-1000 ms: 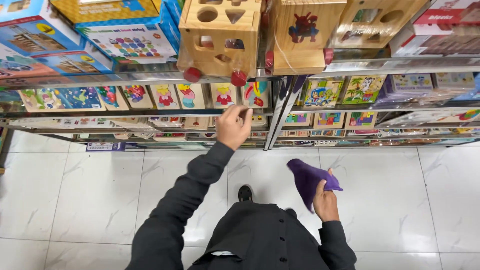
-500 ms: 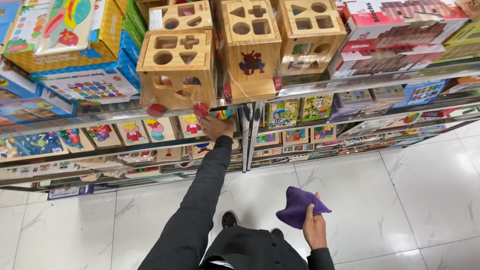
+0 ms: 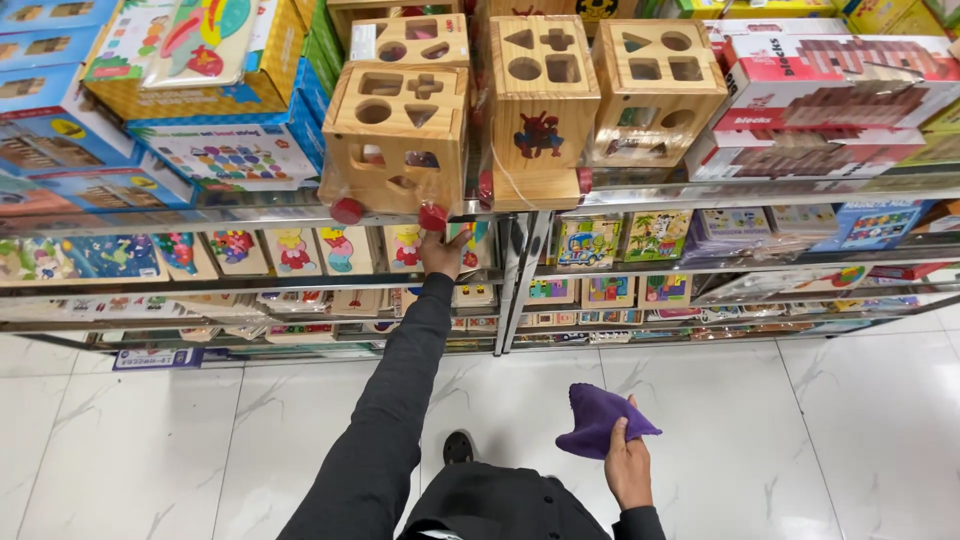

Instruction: Wiping and cleaning wooden puzzle toys on a store shelf using a cloth.

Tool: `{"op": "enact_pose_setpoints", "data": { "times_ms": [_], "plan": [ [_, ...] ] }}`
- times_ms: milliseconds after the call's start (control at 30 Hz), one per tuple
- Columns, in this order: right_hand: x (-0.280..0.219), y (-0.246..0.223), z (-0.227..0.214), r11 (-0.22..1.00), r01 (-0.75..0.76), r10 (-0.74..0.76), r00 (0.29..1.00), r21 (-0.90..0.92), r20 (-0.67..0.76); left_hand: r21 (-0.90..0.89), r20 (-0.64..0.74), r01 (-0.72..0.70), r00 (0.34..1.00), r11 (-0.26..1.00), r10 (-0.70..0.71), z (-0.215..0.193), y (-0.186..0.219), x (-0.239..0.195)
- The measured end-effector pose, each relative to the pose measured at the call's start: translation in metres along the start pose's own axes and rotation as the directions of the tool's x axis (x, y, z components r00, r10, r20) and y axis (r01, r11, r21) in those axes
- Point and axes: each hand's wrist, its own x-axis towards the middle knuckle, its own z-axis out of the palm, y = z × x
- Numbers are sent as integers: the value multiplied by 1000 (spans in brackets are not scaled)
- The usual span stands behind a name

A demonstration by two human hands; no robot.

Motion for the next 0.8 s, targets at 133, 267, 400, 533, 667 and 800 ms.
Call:
{"op": "enact_pose_setpoints", "data": {
  "times_ms": [133,267,400,533,667,800],
  "plan": [
    [10,19,8,981,188,-188,982,47,-6,-260,96,-85,989,962,113,-15,19,-2],
    [8,6,7,969,96,-110,993,229,51,-226,227,233,957,946,-182,-51,64,-37],
    [-3,-23,9,763,282,-332,943,581,-22,-335,306,536,840,774,-449,-85,87,-105],
    [-43,-103,19,595,484,-654,756,642,37,-397,498,623,763,674,-412,-100,93,-191],
    [-47,-137,55,537,840,-843,533,72,72,-354,494,658,735,665,-464,-90,115,-261],
    [-54,-142,84,333,916,-896,381,-223,227,-420,402,691,723,588,-562,-85,156,-281]
  ]
}}
